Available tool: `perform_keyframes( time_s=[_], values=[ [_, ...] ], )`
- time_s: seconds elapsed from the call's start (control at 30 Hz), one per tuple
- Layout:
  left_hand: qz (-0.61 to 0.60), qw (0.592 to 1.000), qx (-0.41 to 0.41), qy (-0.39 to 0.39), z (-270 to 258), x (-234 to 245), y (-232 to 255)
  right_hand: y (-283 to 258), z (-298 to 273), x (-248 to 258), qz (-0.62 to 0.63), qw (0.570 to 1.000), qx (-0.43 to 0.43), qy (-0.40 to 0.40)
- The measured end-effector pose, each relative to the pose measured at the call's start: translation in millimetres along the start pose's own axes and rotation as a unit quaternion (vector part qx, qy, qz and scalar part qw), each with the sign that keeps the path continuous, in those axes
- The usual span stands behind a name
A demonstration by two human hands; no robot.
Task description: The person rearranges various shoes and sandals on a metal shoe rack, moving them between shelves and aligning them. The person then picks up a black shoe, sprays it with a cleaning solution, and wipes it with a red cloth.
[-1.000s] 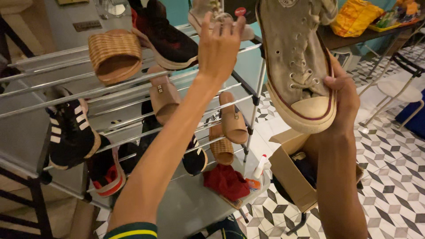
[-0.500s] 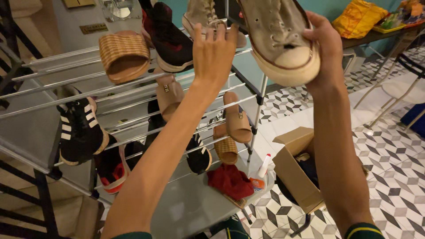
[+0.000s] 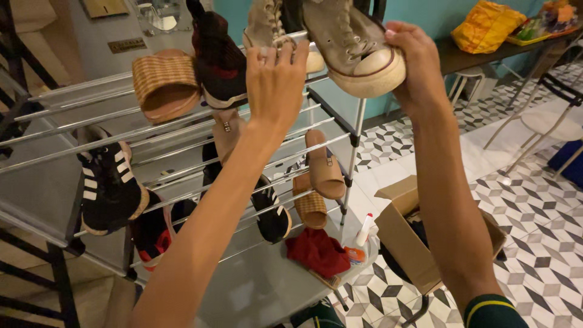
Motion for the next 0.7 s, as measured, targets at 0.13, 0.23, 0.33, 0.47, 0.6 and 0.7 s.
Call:
perform_keyframes(
  time_s=[0.13,0.23,0.33,0.47,0.6,0.7],
  values=[
    [0.003,1.000,-0.014,0.017,-0.5,13.1,1.3,8.5,0.0,1.4,0.025,0.998,-0.044,-0.036],
    [-0.007,0.999,-0.033,0.034,-2.1,22.4,-1.6,16.7,4.8,-2.3,0.051,0.995,-0.078,-0.025],
    [-0.028,0.999,-0.035,0.017,-2.5,26.3,-8.1,27.0,5.3,-5.9,0.040,0.992,-0.117,0.002],
    [-0.042,0.999,-0.034,0.006,-4.6,28.6,-9.4,24.6,1.3,-15.5,0.034,0.996,-0.078,-0.028],
    [-0.049,0.998,-0.041,0.017,-4.4,29.1,-9.8,13.0,-16.0,-16.8,-0.061,0.991,-0.104,-0.055],
    [-0.052,0.998,-0.032,0.000,-4.6,26.4,-11.2,-4.8,-43.3,-8.4,-0.262,0.960,-0.093,-0.020]
  ],
)
Point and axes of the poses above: each hand's wrist, its own z-axis towards the middle knuckle, its own x-axis out of the back of the hand, y = z × x, the point moved 6 cm from there along z, towards the middle knuckle, and after that the axes turned 10 degrees about -z, right-handed, at the moved point
